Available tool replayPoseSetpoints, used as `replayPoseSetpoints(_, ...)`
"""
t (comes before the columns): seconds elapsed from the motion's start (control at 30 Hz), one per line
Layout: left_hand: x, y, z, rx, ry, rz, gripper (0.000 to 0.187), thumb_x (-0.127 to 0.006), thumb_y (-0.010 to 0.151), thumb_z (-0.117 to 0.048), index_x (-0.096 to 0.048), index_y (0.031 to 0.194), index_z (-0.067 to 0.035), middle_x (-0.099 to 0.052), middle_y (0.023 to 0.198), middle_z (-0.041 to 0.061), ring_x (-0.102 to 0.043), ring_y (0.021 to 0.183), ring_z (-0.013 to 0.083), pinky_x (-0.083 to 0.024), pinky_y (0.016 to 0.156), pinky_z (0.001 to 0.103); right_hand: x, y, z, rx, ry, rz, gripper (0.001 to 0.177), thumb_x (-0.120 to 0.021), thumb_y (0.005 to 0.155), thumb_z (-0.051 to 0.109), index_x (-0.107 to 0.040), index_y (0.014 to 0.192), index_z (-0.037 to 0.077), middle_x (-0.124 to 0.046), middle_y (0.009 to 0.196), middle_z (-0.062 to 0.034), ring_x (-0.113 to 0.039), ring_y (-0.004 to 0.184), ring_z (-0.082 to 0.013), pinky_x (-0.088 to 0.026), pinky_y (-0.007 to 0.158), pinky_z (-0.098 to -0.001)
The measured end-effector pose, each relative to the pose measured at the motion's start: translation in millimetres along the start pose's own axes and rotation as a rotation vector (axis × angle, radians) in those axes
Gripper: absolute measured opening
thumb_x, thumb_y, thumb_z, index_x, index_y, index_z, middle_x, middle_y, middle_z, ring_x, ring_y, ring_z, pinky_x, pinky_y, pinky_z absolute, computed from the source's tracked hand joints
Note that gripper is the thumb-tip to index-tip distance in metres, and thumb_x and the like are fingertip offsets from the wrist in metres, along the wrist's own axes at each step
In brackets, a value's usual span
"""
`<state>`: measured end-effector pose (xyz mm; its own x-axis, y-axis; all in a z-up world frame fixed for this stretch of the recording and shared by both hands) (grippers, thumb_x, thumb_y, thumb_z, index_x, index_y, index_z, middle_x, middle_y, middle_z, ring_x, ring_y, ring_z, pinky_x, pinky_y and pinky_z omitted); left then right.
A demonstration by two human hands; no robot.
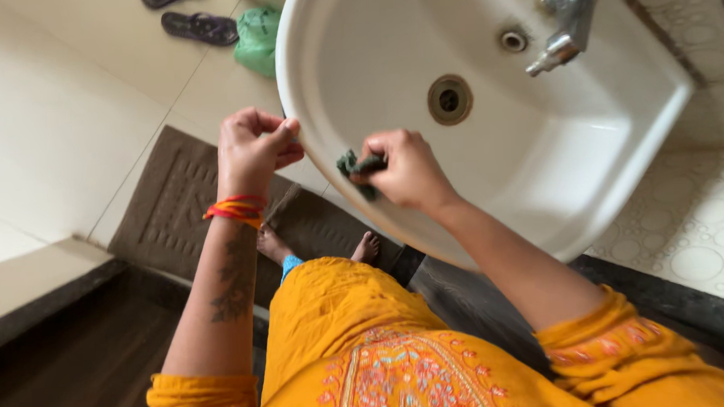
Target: The person cleans a sink by applying liquid soap to a sponge, scrubbing the basin, the edges, and the faucet, and then rinsing the surfaces with water.
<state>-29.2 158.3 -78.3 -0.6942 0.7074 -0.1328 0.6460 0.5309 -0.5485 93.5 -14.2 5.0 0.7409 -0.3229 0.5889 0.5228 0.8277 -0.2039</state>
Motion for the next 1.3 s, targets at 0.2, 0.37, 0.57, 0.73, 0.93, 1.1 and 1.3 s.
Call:
replayPoseSetpoints(0.2, -0.5, 5.1, 6.8, 0.013, -0.083, 0.027, 0.02, -0.078, 0.09, -0.01, -0.062, 0.085, 0.001, -0.069, 0.079, 0.007, -0.074, 0.066, 0.0158, -0.068, 0.062, 0.032, -7.5, 81.1, -6.2, -0.032, -0.04, -0.026, 0.021, -0.09, 0.075, 0.015, -0.072, 0.081, 0.005, -0.071, 0.073, -0.0105, -0.067, 0.066, -0.0218, -0.052, 0.062, -0.0357)
replayPoseSetpoints(0.37, -3.2, 7.4, 1.3, 0.023, -0.018, 0.031, 0.019, -0.077, 0.091, -0.011, -0.062, 0.086, 0.0, -0.071, 0.08, 0.008, -0.073, 0.066, 0.0156, -0.067, 0.063, 0.031, 18.3, 37.9, -51.0, -0.493, 0.735, -0.024, 0.019, -0.08, 0.082, 0.011, -0.073, 0.1, 0.01, -0.074, 0.093, -0.0047, -0.072, 0.079, -0.014, -0.065, 0.068, -0.0334)
replayPoseSetpoints(0.57, 2.1, 4.5, 3.8, 0.028, -0.009, 0.065, 0.019, -0.077, 0.089, -0.01, -0.06, 0.089, -0.001, -0.069, 0.08, 0.007, -0.073, 0.067, 0.0157, -0.067, 0.062, 0.032, 5.5, -38.2, -1.2, -0.025, 0.028, -0.125, 0.022, -0.079, 0.077, 0.004, -0.078, 0.099, 0.008, -0.078, 0.097, -0.0115, -0.077, 0.087, -0.0237, -0.061, 0.076, -0.0359)
replayPoseSetpoints(0.73, 1.6, 8.0, 0.7, 0.039, -0.031, 0.14, 0.019, -0.077, 0.089, -0.01, -0.061, 0.09, 0.0, -0.069, 0.084, 0.007, -0.073, 0.069, 0.0156, -0.067, 0.064, 0.032, -5.1, 33.6, 17.1, -0.106, -0.07, -0.149, 0.016, -0.084, 0.072, 0.014, -0.077, 0.086, 0.009, -0.075, 0.081, -0.0123, -0.073, 0.076, -0.0297, -0.056, 0.067, -0.0399)
replayPoseSetpoints(0.93, 2.9, 12.8, 3.6, 0.108, -0.042, 0.21, 0.017, -0.075, 0.09, -0.008, -0.059, 0.09, -0.002, -0.07, 0.084, 0.006, -0.074, 0.069, 0.0159, -0.065, 0.065, 0.029, -7.9, 63.3, 14.5, -0.147, -0.029, -0.152, 0.022, -0.088, 0.069, 0.016, -0.069, 0.075, 0.007, -0.07, 0.068, -0.0122, -0.069, 0.06, -0.0254, -0.053, 0.059, -0.0387)
replayPoseSetpoints(1.1, 1.2, 18.7, 4.4, 0.128, -0.012, 0.251, 0.019, -0.076, 0.088, -0.008, -0.059, 0.087, 0.0, -0.067, 0.083, 0.005, -0.072, 0.067, 0.0142, -0.064, 0.062, 0.028, -15.7, 74.0, 8.8, -0.225, 0.016, -0.24, 0.025, -0.087, 0.072, 0.014, -0.064, 0.071, 0.004, -0.068, 0.063, -0.0116, -0.066, 0.055, -0.0222, -0.049, 0.055, -0.0381)
replayPoseSetpoints(1.3, -1.8, 16.2, -5.8, 0.102, 0.024, 0.276, 0.019, -0.078, 0.088, -0.007, -0.06, 0.087, 0.001, -0.068, 0.083, 0.006, -0.073, 0.069, 0.0131, -0.064, 0.062, 0.028, -17.2, 62.3, 18.6, -0.222, 0.022, -0.343, 0.022, -0.085, 0.075, 0.013, -0.065, 0.072, 0.004, -0.067, 0.064, -0.012, -0.064, 0.056, -0.0227, -0.049, 0.057, -0.0383)
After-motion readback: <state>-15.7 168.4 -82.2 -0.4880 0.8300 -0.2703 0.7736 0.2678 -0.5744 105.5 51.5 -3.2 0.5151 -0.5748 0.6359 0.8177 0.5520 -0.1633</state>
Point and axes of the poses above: each hand's wrist, its own y-axis towards the middle knuckle, its own x-axis out of the back of the hand, z = x × y, the point moved 6 cm from there along y, towards the middle knuckle
